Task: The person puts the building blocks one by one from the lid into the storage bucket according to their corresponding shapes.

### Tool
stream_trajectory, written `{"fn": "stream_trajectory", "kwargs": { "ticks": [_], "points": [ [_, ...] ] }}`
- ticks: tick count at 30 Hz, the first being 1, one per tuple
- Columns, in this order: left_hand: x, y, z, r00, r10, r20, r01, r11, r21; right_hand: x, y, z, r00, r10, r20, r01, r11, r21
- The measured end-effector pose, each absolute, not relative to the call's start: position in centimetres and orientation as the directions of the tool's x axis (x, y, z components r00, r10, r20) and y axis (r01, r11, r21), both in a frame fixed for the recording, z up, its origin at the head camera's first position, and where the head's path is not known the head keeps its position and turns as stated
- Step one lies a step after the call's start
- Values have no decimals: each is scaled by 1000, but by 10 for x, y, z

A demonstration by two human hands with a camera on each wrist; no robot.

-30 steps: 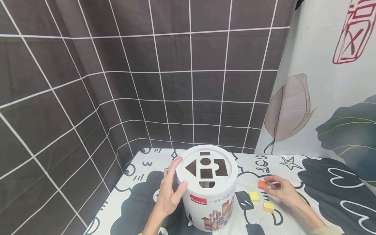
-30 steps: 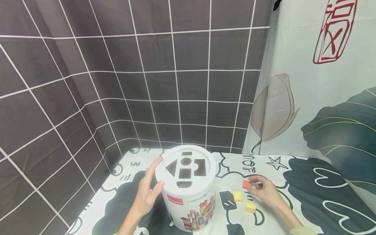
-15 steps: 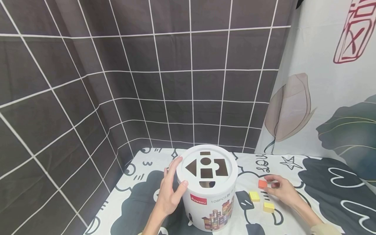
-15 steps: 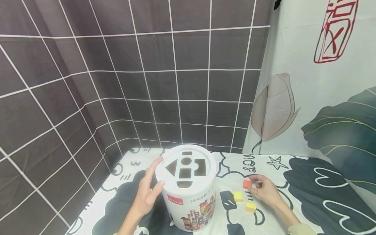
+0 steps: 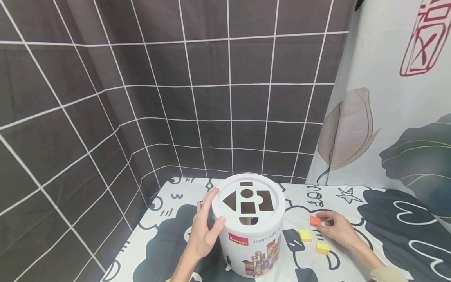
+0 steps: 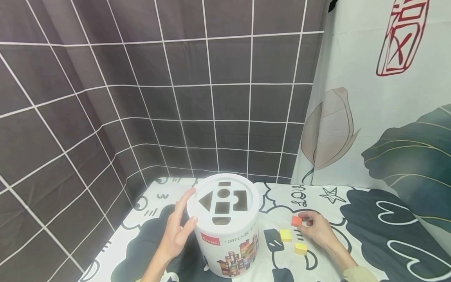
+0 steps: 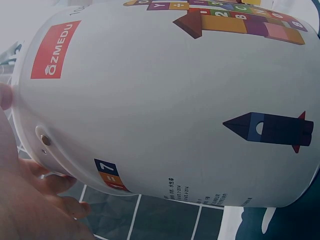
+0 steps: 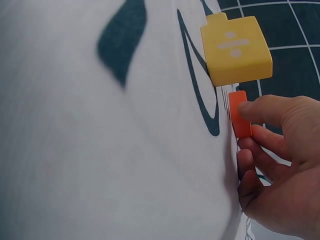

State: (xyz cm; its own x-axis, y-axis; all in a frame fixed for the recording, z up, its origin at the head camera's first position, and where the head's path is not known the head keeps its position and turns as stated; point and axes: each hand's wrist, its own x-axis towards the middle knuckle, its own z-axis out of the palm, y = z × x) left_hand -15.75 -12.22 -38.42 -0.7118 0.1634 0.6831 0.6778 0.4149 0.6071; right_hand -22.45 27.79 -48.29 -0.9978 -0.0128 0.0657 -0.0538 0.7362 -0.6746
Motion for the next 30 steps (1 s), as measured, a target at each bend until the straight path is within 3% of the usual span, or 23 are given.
{"fn": "stream_trajectory", "kwargs": {
  "ticks": [21, 30],
  "points": [
    [-158, -122, -384, -711, 168, 683, 679, 417, 604, -226, 281, -478, -995, -38, 90, -90, 726, -682],
    [-158, -122, -384, -718, 163, 677, 671, 422, 610, -225, 277, -462, -981, -89, 170, -185, 666, -723]
  ]
}}
